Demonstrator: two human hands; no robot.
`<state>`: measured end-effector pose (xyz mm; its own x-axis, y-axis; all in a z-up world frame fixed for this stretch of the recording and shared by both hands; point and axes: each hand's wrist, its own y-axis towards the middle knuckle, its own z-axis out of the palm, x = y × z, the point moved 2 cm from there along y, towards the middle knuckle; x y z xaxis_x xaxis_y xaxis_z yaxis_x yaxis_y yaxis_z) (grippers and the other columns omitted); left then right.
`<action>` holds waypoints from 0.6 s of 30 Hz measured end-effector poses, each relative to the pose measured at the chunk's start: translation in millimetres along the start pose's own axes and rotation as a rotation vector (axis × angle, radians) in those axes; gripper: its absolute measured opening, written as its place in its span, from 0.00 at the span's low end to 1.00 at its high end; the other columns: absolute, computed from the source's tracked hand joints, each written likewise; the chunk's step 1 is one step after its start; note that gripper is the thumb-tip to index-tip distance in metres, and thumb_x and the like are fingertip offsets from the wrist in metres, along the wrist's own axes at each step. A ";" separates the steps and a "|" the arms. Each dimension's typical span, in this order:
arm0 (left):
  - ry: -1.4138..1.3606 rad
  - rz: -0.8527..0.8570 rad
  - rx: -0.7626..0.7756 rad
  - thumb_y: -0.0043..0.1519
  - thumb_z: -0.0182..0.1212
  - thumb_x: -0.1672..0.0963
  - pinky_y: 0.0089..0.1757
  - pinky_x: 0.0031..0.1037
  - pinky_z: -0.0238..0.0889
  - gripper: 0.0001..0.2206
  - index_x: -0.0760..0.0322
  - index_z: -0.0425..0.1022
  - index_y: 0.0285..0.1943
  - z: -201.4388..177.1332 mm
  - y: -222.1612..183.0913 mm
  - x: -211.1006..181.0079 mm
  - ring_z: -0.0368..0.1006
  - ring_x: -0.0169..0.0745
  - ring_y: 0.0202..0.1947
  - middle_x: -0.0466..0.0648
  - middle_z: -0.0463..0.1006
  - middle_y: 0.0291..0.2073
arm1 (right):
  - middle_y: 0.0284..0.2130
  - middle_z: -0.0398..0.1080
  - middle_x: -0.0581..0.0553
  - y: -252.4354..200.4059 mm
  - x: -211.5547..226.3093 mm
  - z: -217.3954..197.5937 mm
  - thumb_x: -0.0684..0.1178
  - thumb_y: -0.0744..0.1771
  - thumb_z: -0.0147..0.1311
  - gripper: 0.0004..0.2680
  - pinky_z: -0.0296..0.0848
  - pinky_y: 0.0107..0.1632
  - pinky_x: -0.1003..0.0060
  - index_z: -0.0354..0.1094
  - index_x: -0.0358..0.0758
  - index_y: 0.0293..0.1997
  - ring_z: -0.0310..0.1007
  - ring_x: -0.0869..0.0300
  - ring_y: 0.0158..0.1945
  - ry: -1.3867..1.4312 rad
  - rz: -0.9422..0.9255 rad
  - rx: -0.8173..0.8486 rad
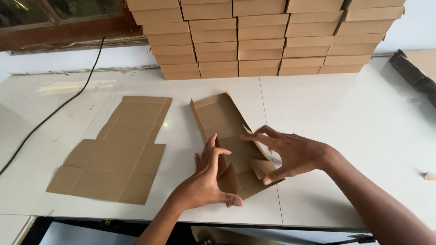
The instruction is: The person folds flat cardboard pieces into small rectangular boxes by hand. They fold the side flaps, tuck the tabs, and close the top flaps to form the box, then place the finished box on a stack.
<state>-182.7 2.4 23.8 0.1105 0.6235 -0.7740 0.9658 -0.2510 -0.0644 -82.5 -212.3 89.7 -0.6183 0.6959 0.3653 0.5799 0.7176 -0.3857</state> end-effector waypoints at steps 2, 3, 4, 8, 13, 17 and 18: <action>-0.075 -0.008 -0.083 0.42 0.69 0.40 0.66 0.55 0.28 0.45 0.55 0.52 0.64 -4.5 1.0 1.0 0.22 0.51 0.79 0.55 0.26 0.77 | 0.71 0.43 0.58 8.4 -10.8 4.7 0.70 0.59 0.58 0.34 0.66 0.60 0.53 0.49 0.62 0.72 0.66 0.55 0.62 -0.010 -0.104 -0.090; -0.152 -0.017 -0.164 0.46 0.68 0.41 0.65 0.51 0.45 0.38 0.55 0.55 0.60 -7.3 1.3 2.1 0.34 0.49 0.78 0.52 0.39 0.76 | 0.74 0.38 0.54 12.3 -15.2 6.5 0.71 0.62 0.53 0.28 0.65 0.63 0.50 0.63 0.51 0.67 0.62 0.56 0.67 -0.019 -0.206 -0.178; -0.153 -0.017 -0.164 0.46 0.68 0.41 0.65 0.51 0.45 0.38 0.55 0.55 0.60 -8.8 2.7 2.8 0.34 0.49 0.78 0.52 0.39 0.76 | 0.74 0.38 0.54 17.2 -20.6 10.3 0.71 0.62 0.53 0.28 0.65 0.63 0.50 0.63 0.51 0.67 0.62 0.56 0.67 -0.020 -0.206 -0.177; -0.176 -0.022 -0.374 0.57 0.65 0.50 0.62 0.42 0.54 0.26 0.55 0.57 0.60 -17.8 11.8 14.8 0.57 0.44 0.63 0.48 0.58 0.55 | 0.56 0.66 0.45 36.7 -36.1 15.5 0.50 0.68 0.47 0.10 0.79 0.41 0.59 0.75 0.38 0.44 0.82 0.51 0.35 0.137 -0.254 -0.569; -0.288 -0.011 -0.475 0.57 0.56 0.62 0.57 0.46 0.62 0.23 0.60 0.54 0.61 -14.0 27.7 22.3 0.59 0.52 0.56 0.53 0.56 0.51 | 0.42 0.75 0.39 43.5 -45.8 19.5 0.39 0.66 0.52 0.20 0.81 0.28 0.60 0.55 0.48 0.66 0.82 0.48 0.29 0.321 -0.032 -0.678; -0.417 -0.073 -0.543 0.50 0.52 0.66 0.63 0.51 0.52 0.31 0.55 0.53 0.65 -12.9 37.2 9.8 0.46 0.64 0.71 0.58 0.49 0.64 | 0.51 0.74 0.32 48.7 -50.1 21.4 0.47 0.67 0.49 0.21 0.80 0.40 0.52 0.56 0.48 0.71 0.81 0.46 0.37 0.484 0.097 -0.448; -0.505 -0.116 -0.574 0.49 0.50 0.67 0.67 0.52 0.44 0.32 0.53 0.54 0.65 -11.2 40.7 10.3 0.36 0.67 0.77 0.59 0.45 0.68 | 0.52 0.74 0.31 51.5 -54.6 22.7 0.49 0.66 0.46 0.22 0.78 0.41 0.54 0.57 0.46 0.72 0.80 0.49 0.33 0.495 0.124 -0.400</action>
<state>-139.6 6.9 20.2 0.0141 0.1747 -0.9845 0.9502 0.3042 0.0676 -30.9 -214.0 30.7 -0.2717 0.6359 0.7224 0.8435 0.5187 -0.1394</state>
